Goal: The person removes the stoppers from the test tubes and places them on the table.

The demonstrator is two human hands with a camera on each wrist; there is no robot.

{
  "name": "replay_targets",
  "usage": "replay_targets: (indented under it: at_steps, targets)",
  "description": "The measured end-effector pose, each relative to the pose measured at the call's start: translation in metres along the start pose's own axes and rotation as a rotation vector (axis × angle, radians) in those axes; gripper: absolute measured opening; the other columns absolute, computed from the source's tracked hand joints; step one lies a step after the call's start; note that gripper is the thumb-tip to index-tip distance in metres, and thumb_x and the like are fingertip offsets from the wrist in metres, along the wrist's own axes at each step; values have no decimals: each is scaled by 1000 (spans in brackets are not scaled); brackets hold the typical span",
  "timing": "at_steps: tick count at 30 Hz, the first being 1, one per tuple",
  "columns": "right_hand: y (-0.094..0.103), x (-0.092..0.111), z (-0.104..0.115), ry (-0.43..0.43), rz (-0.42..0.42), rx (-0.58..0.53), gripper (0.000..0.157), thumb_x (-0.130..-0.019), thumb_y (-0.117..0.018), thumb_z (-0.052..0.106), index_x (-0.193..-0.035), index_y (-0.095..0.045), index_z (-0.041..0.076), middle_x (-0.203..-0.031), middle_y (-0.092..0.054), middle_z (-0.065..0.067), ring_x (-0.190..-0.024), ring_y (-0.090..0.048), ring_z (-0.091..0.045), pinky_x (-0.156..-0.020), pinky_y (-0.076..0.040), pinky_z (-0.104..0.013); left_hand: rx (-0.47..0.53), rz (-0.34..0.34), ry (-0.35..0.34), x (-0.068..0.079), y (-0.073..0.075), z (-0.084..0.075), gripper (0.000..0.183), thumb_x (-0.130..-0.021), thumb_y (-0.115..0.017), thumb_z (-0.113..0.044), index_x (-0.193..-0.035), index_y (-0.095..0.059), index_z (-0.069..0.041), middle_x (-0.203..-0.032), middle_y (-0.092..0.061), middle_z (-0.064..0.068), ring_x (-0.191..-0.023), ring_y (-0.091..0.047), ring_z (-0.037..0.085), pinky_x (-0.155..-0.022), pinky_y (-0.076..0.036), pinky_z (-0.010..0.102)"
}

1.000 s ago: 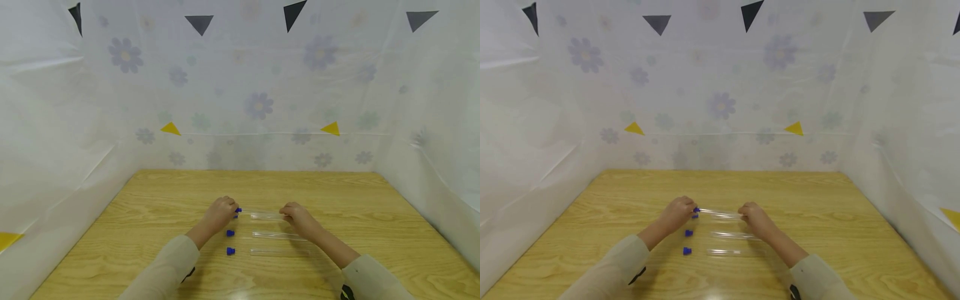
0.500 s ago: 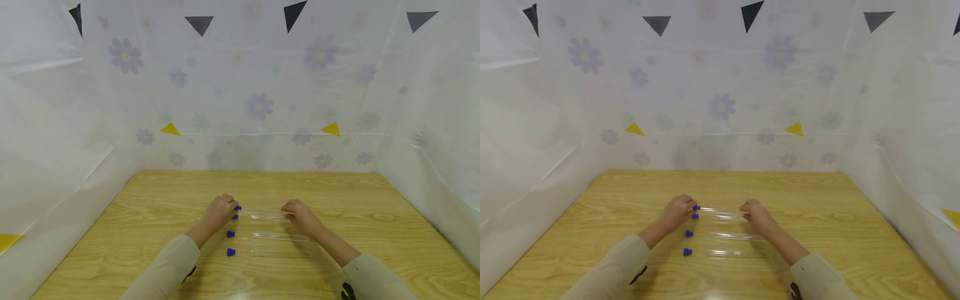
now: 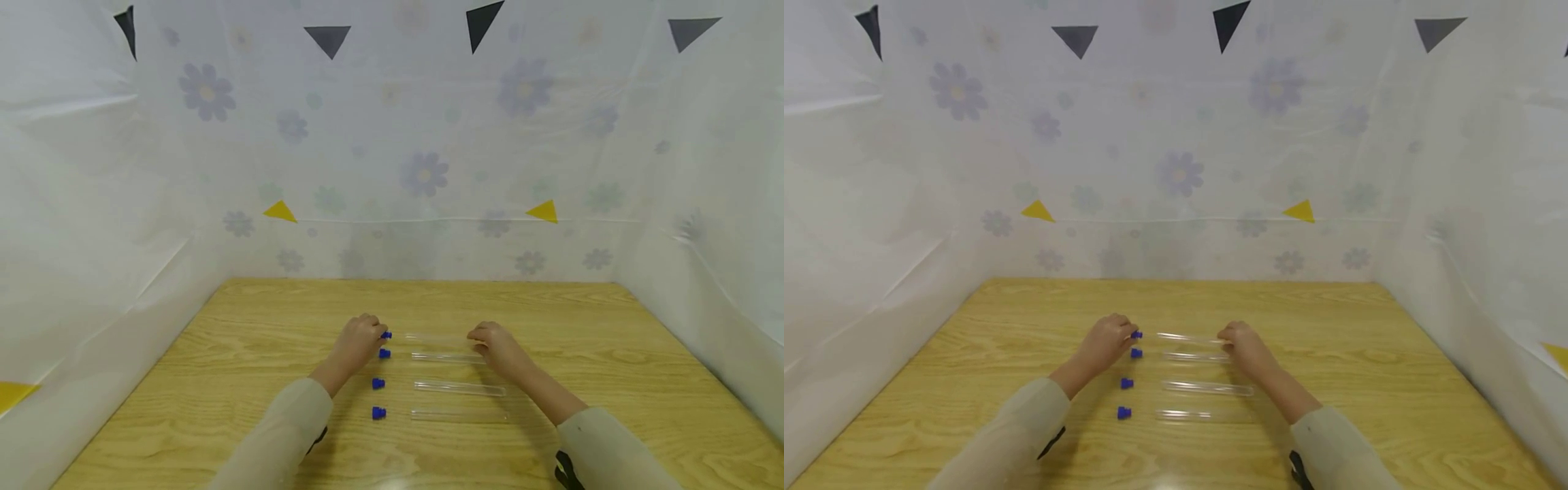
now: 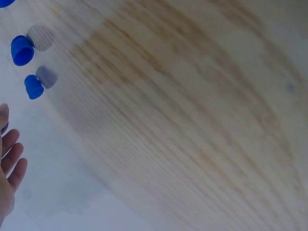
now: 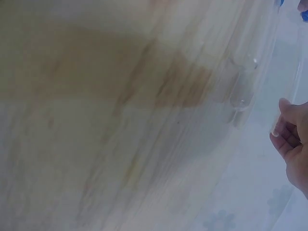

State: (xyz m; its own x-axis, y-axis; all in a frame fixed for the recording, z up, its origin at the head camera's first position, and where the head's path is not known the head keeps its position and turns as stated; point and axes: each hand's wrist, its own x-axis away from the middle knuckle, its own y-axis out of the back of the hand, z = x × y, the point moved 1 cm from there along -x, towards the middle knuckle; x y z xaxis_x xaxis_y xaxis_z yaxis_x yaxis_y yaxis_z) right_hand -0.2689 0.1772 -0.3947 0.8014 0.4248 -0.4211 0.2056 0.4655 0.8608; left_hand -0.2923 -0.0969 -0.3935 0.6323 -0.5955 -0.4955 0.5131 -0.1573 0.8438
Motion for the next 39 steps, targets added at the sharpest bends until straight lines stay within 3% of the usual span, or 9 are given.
replay_targets:
  at_steps: [7, 16, 25, 32, 39]
  targets:
    - [-1, -4, -10, -63, 0, 11, 20, -76, -67, -10, -96, -67, -8, -89, -64, -16, -81, -62, -30, -68, -54, -34, 17, 91, 47, -2, -4, 4, 17, -82, -70, -24, -93, -71, -11, -85, -66, 2, -78, -62, 15, -71, -53, 26]
    - [-7, -11, -17, -56, 21, 1, 18, -77, -66, -10, -95, -67, -9, -87, -64, -17, -79, -61, -29, -67, -54, -34, 57, 228, 95, -10, -12, 5, 17, -86, -65, -24, -95, -70, -10, -87, -65, 3, -80, -61, 16, -74, -52, 28]
    - [-14, -17, -22, -28, 46, -8, 14, -76, -66, -10, -89, -69, -7, -79, -63, -14, -73, -61, -27, -64, -54, -34, -28, 364, 167, -23, -19, 1, 23, -88, -62, -31, -100, -70, -14, -96, -67, 3, -90, -62, 18, -83, -52, 32]
    - [-19, -18, -24, -110, 98, -44, 11, -79, -66, -6, -89, -69, -5, -78, -61, -13, -73, -59, -25, -64, -54, -33, -53, 434, 200, -25, -20, -1, 24, -89, -61, -34, -102, -70, -16, -97, -67, 1, -93, -61, 17, -86, -51, 33]
    - [-20, -17, -25, -117, 119, -37, 8, -80, -65, -4, -87, -69, -4, -75, -59, -10, -69, -57, -20, -60, -51, -29, -43, 455, 215, -25, -22, -2, 24, -89, -60, -35, -101, -70, -16, -95, -67, 2, -91, -61, 18, -85, -50, 33]
